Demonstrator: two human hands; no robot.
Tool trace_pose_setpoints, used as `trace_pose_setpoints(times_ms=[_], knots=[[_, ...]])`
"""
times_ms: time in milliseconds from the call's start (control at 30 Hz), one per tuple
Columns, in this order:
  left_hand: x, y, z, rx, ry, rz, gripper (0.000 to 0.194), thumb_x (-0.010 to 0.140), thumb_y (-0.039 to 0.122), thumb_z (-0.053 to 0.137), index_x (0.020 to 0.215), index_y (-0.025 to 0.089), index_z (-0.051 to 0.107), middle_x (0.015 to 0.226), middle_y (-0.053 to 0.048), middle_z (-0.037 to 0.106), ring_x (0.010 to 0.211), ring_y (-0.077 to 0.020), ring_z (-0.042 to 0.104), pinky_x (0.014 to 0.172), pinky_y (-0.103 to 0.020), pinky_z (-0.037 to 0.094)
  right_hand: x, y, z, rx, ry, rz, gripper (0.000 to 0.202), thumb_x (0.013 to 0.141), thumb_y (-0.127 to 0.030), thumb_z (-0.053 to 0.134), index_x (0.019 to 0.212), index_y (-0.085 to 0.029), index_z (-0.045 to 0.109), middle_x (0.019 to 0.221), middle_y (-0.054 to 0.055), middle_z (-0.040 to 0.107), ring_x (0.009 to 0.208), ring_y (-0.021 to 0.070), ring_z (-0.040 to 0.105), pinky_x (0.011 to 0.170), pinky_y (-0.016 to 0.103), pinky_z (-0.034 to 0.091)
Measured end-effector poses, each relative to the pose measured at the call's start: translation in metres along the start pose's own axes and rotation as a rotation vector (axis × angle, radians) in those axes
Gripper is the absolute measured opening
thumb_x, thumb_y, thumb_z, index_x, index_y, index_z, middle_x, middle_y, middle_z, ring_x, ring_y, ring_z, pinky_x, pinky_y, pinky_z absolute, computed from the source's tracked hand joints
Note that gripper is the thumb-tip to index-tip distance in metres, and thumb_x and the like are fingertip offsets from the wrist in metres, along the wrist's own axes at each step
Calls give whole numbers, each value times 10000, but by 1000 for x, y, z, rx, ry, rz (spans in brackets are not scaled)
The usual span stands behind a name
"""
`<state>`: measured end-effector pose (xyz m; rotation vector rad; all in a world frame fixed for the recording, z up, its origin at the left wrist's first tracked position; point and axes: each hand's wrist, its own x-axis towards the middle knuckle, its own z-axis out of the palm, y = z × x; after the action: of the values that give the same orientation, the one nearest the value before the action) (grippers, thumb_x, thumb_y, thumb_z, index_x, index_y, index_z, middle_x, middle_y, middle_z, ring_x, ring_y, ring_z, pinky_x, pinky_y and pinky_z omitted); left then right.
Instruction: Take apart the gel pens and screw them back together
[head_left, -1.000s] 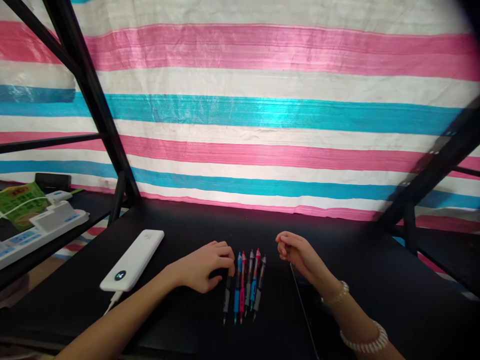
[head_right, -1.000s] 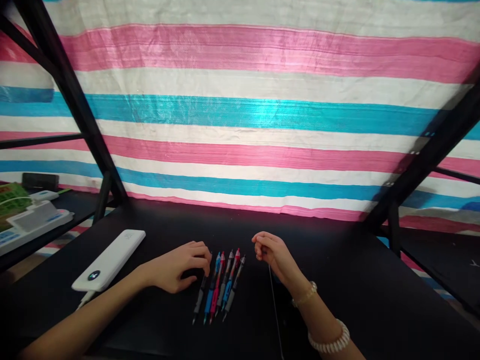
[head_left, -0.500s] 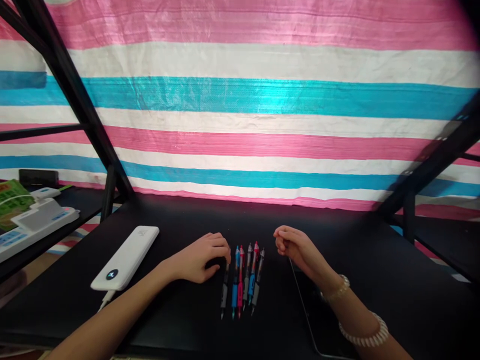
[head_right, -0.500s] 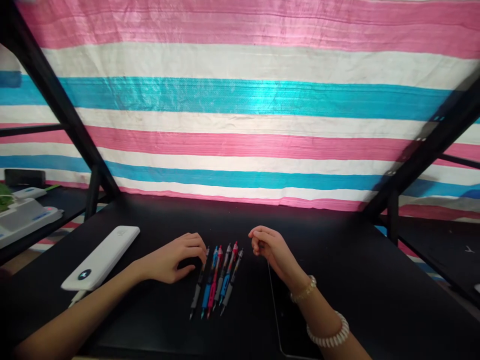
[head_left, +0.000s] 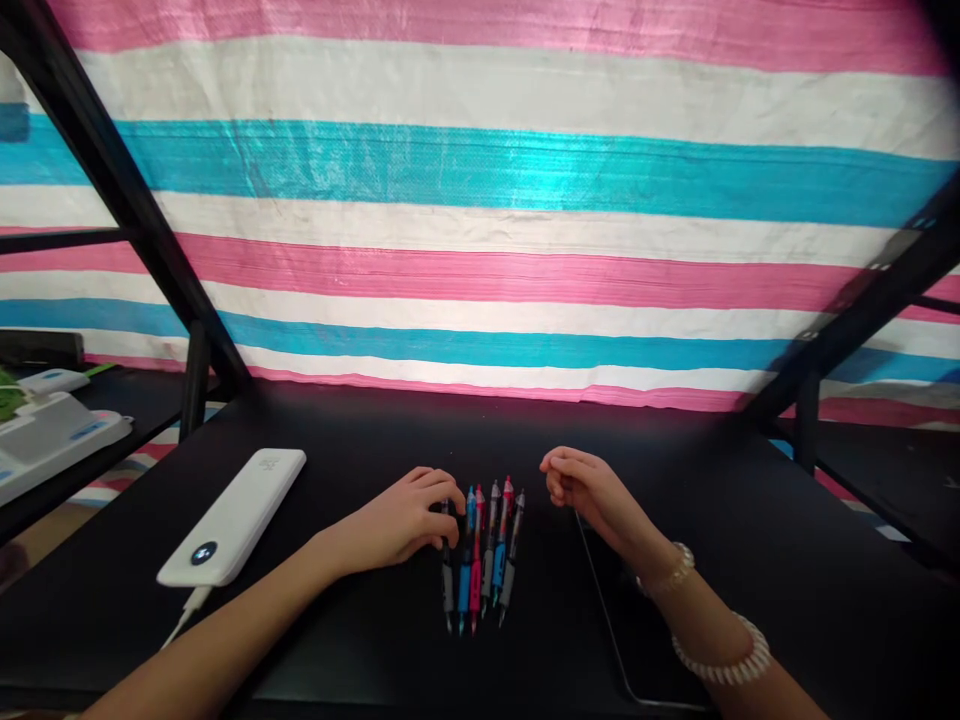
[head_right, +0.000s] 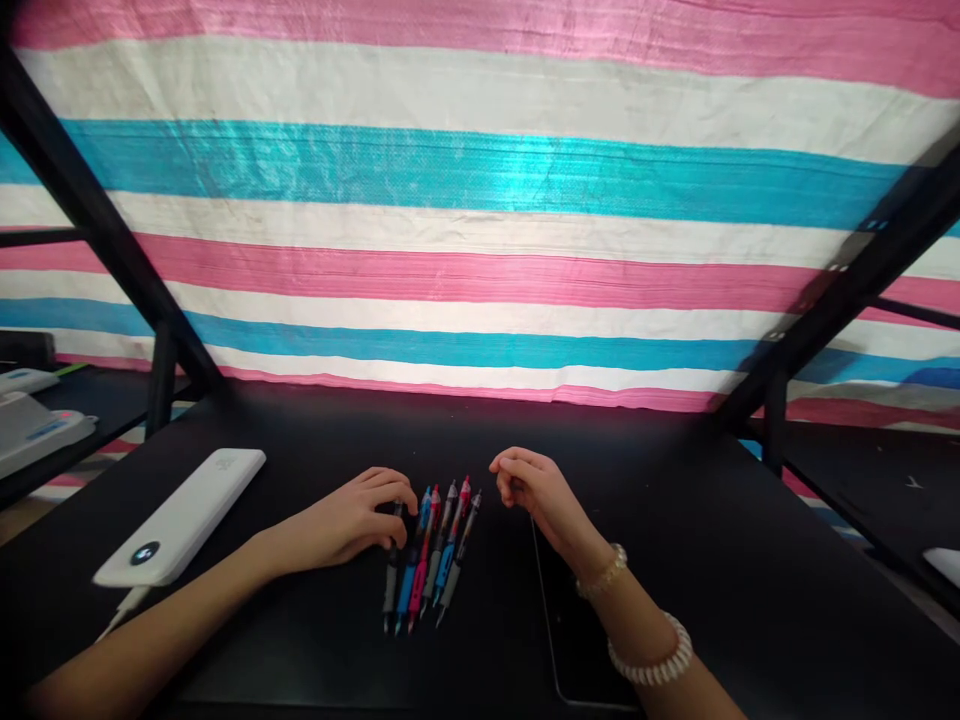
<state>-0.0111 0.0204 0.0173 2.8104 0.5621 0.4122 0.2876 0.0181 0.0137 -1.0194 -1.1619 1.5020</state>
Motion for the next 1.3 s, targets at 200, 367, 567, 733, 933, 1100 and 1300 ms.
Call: trace_pose_setpoints(times_ms=[200,367,567,733,933,1100,1300], knots=[[2,3,-5,-9,187,-76,150,999,135,471,1041,203,597,990,-38,689,905,-189,616,926,-354,419,-10,-9,9,-259,-111,-98,236,922,-359,615,870,-150,711,698,21,611,648,153,525,596,263,397],[4,13,12,298,421,-43,169,1001,221,512,1150,195,587,798,-11,668,591,-163,543,560,-293,368,-20,-13,21,-630,-397,-230,376,1057,-374,417,912,-166,695,846,28,639,759,156,555,697,264,415],[6,20,21,512,419,-11,149,1012,266,505,1042,166,612,677,6,666,505,-156,568,500,-302,330,-25,-12,27,-812,-392,-216,337,1053,-308,439,837,-171,659,607,-38,516,542,115,448,539,233,331],[7,26,23,381,307,-113,289,1052,285,371,915,174,600,686,-15,704,470,-167,584,494,-308,323,-25,-9,29,-900,-305,-347,391,1042,-299,463,682,-188,568,612,-26,503,551,126,455,554,247,326],[5,29,23,68,192,-300,365,1060,325,322,849,196,590,626,10,636,502,-157,587,499,-267,313,-22,0,28,-998,-224,-569,254,1011,-263,518,811,-197,661,674,15,531,614,169,494,569,269,325],[6,24,16,-224,268,-411,232,1007,336,473,922,211,649,709,18,650,591,-141,597,565,-233,386,-23,0,27,-947,-183,-496,216,998,-259,552,827,-190,663,658,3,563,599,154,509,575,262,348],[5,20,8,-509,596,-601,174,918,327,607,1001,200,692,751,4,667,570,-130,592,561,-229,461,-20,-6,22,-791,-63,-365,301,1005,-322,515,759,-188,625,581,-23,531,525,130,462,511,249,311]])
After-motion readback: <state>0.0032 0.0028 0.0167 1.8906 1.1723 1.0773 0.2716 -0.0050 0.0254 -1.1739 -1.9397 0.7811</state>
